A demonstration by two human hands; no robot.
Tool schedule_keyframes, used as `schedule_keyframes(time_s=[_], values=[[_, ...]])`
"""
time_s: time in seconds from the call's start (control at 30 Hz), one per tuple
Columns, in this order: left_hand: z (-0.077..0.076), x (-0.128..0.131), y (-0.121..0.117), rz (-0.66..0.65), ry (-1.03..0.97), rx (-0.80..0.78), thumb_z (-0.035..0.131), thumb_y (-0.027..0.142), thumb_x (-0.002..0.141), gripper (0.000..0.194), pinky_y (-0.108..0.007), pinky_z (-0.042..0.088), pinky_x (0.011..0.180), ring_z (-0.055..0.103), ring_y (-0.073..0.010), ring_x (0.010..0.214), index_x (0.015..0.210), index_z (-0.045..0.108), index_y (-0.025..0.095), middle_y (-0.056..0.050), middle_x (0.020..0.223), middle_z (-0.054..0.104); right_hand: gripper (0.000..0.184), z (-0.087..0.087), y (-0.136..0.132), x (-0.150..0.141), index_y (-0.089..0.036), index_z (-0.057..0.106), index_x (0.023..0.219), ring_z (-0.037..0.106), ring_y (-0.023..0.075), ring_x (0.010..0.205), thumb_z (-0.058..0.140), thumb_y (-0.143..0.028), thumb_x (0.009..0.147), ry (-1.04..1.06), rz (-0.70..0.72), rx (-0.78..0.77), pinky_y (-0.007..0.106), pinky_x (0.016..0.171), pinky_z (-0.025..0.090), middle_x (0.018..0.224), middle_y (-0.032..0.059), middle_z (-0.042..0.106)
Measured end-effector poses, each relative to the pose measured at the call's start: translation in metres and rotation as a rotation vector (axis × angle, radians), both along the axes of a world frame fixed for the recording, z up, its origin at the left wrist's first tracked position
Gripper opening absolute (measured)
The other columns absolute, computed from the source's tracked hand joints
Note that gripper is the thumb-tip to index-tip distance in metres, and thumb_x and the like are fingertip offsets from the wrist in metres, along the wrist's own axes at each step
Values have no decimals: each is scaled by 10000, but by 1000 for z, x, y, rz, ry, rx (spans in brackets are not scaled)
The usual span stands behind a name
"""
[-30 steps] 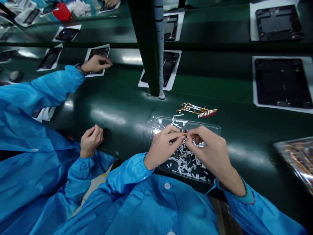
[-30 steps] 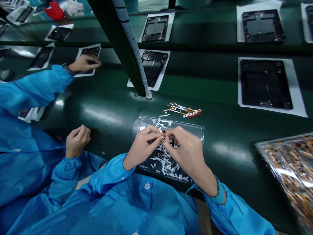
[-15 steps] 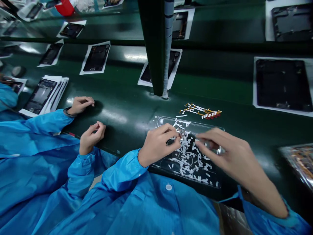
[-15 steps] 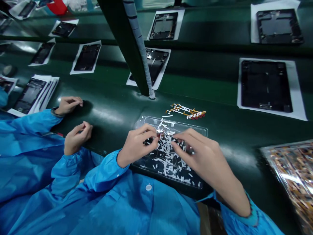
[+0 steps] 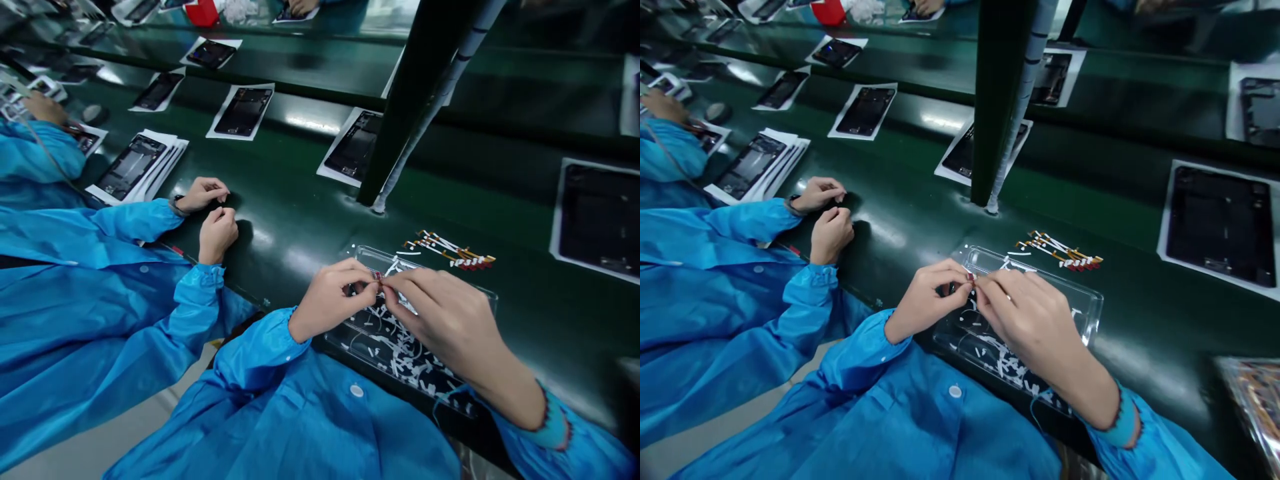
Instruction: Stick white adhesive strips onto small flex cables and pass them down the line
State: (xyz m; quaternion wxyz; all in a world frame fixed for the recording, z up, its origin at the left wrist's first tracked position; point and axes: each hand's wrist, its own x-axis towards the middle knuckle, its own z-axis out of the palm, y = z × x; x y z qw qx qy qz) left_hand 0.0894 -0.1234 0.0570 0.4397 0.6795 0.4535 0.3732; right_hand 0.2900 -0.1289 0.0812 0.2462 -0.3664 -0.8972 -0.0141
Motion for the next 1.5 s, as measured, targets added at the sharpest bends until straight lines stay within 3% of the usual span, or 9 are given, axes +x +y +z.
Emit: schedule_keyframes(time_s=[0.2,0.47,0.57,0.77,1.03,1.13,1.27,1.4,1.5], values=[[-6,-6,-4,-14,48,86,625,183,905,112,-251,515,676,636,-119,748,865,729,174,-38,938,724,86,2,1,-9,-141,637,855,605,171,624,593,-126,927,-74,-115,69,337,599,441,774,56,677],[-1,-13,-1,-69,206,153,603,180,890,127,-256,504,727,660,-135,798,805,698,180,-19,914,726,303,7,1,33,-192,719,1007,679,205,711,514,-414,1018,-49,-91,-351,327,560,472,920,74,730],[4,-22,1,-56,245,183,620,185,865,133,-262,482,708,642,-137,752,747,681,181,-14,827,707,280,14,22,1,-230,691,1199,695,192,891,523,-361,1018,151,88,-651,314,722,534,1128,83,721],[-30,-74,9,116,-128,-129,609,279,900,144,-326,537,900,689,-206,966,980,667,174,-81,988,734,153,5,85,-80,-184,697,875,684,154,720,670,-333,902,443,166,-1241,281,694,538,754,16,724],[-76,-137,-11,548,5,-274,641,402,884,695,-257,559,568,704,-242,1016,1492,348,237,-166,1412,541,259,-65,159,-171,-141,656,1118,678,155,848,633,-359,979,372,-41,-1155,345,756,590,1037,57,693],[-69,-149,-19,654,225,-143,635,388,884,471,-315,577,743,685,-202,923,1307,585,187,-119,1246,629,272,-57,167,-138,-154,670,1102,665,138,785,642,-389,968,319,-97,-1077,304,710,570,1014,47,700],[-56,-133,-18,501,265,-184,543,344,941,245,-317,549,725,676,-192,786,1046,729,225,-36,910,718,155,-22,155,-20,-200,727,951,637,122,659,712,-338,880,218,-140,-1016,237,617,485,813,-2,710],[-39,-73,1,221,190,-230,512,339,973,255,-304,548,689,685,-186,737,1040,748,269,-11,858,739,325,-15,125,100,-200,636,644,488,132,488,689,-435,863,0,-428,-749,282,513,333,525,-7,549],[-27,-14,24,-88,269,-79,467,340,1023,285,-307,551,835,703,-196,937,1137,721,283,-23,1050,749,366,-39,101,137,-200,680,716,581,183,586,585,-492,916,-144,-526,-615,308,567,394,670,52,648]])
